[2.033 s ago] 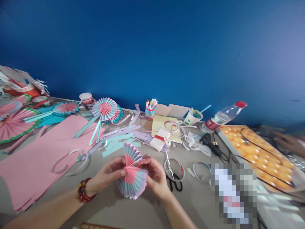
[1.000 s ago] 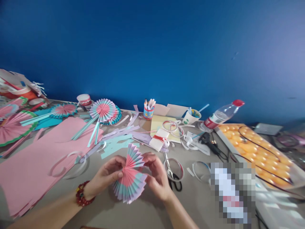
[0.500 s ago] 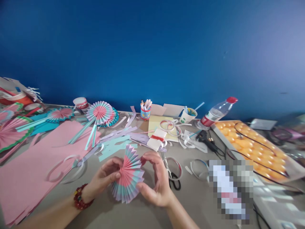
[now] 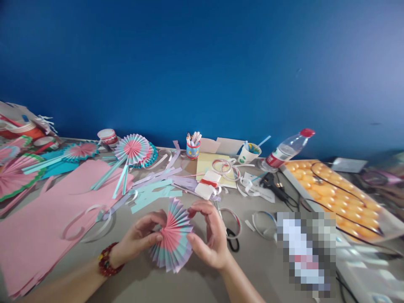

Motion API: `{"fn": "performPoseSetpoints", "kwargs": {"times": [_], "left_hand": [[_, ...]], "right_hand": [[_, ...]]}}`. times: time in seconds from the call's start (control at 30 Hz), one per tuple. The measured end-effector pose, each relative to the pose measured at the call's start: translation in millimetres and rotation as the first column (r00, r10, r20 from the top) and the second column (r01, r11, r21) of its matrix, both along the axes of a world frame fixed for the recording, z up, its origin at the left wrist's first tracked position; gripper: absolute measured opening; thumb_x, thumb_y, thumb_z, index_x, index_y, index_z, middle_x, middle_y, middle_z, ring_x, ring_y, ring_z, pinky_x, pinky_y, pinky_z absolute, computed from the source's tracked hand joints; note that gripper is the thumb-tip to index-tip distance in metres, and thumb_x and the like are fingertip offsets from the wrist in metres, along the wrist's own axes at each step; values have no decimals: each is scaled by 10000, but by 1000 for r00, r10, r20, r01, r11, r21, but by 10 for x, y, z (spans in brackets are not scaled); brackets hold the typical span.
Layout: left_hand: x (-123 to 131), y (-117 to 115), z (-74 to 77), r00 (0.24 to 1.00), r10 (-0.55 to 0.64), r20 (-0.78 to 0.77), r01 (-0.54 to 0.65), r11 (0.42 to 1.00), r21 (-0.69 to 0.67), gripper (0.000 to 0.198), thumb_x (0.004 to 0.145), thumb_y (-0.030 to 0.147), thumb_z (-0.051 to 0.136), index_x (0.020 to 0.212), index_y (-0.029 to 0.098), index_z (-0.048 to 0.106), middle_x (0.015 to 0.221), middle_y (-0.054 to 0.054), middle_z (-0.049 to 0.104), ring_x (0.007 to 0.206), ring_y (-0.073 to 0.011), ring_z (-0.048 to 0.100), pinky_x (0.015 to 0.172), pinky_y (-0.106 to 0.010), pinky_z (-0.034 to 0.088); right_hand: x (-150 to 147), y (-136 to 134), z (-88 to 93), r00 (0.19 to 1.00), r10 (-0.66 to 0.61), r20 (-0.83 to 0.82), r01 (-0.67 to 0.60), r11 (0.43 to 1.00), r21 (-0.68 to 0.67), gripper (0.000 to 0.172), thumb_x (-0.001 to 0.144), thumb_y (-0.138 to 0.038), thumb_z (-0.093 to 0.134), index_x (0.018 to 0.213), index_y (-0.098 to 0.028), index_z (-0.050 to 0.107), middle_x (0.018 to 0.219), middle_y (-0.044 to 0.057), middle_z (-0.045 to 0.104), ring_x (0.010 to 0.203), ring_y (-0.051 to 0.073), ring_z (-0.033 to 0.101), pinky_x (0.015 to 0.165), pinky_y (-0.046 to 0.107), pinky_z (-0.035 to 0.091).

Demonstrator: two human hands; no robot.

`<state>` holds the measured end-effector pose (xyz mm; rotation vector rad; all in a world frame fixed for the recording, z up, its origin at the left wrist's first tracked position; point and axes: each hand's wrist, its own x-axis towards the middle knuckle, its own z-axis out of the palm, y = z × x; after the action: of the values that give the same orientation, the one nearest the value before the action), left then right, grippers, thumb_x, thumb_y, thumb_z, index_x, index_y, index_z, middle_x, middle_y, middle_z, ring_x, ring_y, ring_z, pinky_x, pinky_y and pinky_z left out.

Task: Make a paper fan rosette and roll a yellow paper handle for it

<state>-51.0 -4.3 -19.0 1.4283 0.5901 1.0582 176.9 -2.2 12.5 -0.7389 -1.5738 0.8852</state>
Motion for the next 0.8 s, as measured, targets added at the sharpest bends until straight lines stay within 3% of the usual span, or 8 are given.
{"fn": "performPoseSetpoints", "kwargs": {"times": [0.13,0.23,0.33,0.43,0.63,0.73,0.8], "left_hand": [[-9,17,22,998,16,-58,-11,997,79,153,911,299,644,1002,176,647,914,-82,620,892,-209,587,801,-319,444],[-10,19,13,998,36,-54,-32,997,65,161,909,301,648,1009,175,648,900,-71,611,876,-196,583,792,-306,449],[-12,13,-14,995,89,-48,-90,995,-38,179,899,304,662,1028,179,649,938,-66,614,895,-184,583,805,-287,461],[-18,10,-34,987,142,-72,-149,983,-103,204,894,315,669,1048,181,660,979,-70,634,932,-187,591,830,-283,474],[-17,6,-12,982,152,-114,-161,983,-84,232,892,343,664,1042,166,677,977,-81,658,920,-195,609,828,-289,496],[-12,10,16,980,152,-130,-160,986,-53,224,901,332,650,1055,170,675,990,-85,660,922,-197,611,833,-295,495],[-9,16,42,978,151,-142,-150,989,13,216,915,312,628,1071,168,671,975,-88,657,913,-198,610,826,-300,489]], "right_hand": [[20,6,-9,1000,2,11,-2,999,-35,300,902,-332,603,1187,-240,580,1045,90,565,974,237,564,841,363,495],[25,13,-28,1000,7,16,-6,997,-78,304,919,-377,598,1193,-247,578,1071,87,571,1001,231,571,872,352,490],[19,25,-43,996,87,16,-84,987,-140,567,878,-579,600,1330,-249,508,1270,125,535,1170,285,530,988,412,451],[8,41,-47,981,191,-13,-189,958,-217,809,825,-693,586,1471,-264,357,1491,140,387,1345,342,406,1096,497,360],[6,61,-15,958,283,-45,-285,919,-273,932,810,-556,707,1542,-323,179,1586,120,258,1440,320,293,1144,517,287],[0,54,3,942,332,-57,-332,885,-328,1008,793,-512,746,1557,-319,117,1573,131,283,1438,302,302,1148,494,283],[-3,47,2,942,329,-61,-328,873,-362,969,810,-463,743,1555,-319,140,1545,127,335,1416,287,344,1138,469,306]]}}
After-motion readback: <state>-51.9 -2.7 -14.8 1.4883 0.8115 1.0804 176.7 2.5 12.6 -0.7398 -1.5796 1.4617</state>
